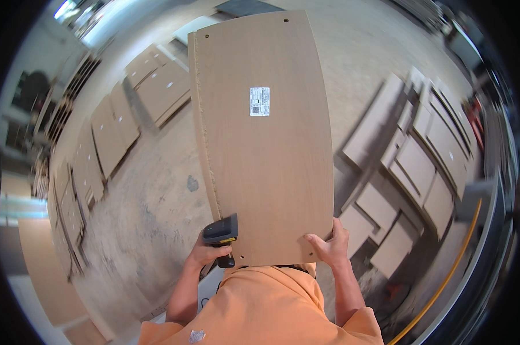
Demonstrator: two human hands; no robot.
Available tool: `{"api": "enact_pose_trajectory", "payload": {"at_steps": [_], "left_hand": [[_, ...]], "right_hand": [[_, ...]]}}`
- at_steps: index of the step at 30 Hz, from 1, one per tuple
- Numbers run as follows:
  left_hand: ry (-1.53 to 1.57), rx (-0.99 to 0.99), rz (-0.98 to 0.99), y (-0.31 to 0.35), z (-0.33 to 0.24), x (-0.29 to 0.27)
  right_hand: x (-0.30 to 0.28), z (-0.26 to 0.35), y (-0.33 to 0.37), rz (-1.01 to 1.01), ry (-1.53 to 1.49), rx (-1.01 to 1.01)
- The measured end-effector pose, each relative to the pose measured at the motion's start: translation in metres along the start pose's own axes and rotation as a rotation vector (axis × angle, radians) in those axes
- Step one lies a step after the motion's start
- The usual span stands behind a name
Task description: The person scans barcodes on flat cardboard pieces using a handheld barcode scanner, then places each piece onto a conveyor belt. The person repeats this process for multiple pieces, moving between stacks and the conveyor.
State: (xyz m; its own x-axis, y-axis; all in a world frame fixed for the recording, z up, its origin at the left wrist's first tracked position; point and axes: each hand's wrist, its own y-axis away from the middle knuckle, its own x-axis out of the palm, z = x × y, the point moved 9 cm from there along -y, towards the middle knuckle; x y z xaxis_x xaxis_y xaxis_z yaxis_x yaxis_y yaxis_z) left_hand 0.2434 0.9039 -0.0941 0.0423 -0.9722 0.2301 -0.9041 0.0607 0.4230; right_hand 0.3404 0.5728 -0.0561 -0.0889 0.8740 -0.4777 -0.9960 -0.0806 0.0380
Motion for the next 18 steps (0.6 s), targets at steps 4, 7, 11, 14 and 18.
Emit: {"api": "enact_pose_trajectory", "payload": {"at_steps": [4, 7, 11, 14, 18], "left_hand": [[-0.037, 0.057, -0.179, -0.020, -0.022, -0.091], [-0.018, 0.129, -0.336, -0.024, -0.045, -0.165], [0.079, 0.082, -0.562, -0.005, -0.053, -0.253], [0.209, 0.004, -0.651, 0.013, -0.046, -0.313], [0.413, 0.072, -0.806, 0.044, -0.030, -0.394]], "right_hand": [[0.102, 0.040, -0.091, 0.193, 0.055, -0.013], [0.192, 0.077, -0.151, 0.341, 0.063, -0.083], [0.304, 0.133, -0.196, 0.520, 0.039, -0.151], [0.394, 0.180, -0.219, 0.673, 0.062, -0.148], [0.514, 0.250, -0.225, 0.865, 0.106, -0.189]]}}
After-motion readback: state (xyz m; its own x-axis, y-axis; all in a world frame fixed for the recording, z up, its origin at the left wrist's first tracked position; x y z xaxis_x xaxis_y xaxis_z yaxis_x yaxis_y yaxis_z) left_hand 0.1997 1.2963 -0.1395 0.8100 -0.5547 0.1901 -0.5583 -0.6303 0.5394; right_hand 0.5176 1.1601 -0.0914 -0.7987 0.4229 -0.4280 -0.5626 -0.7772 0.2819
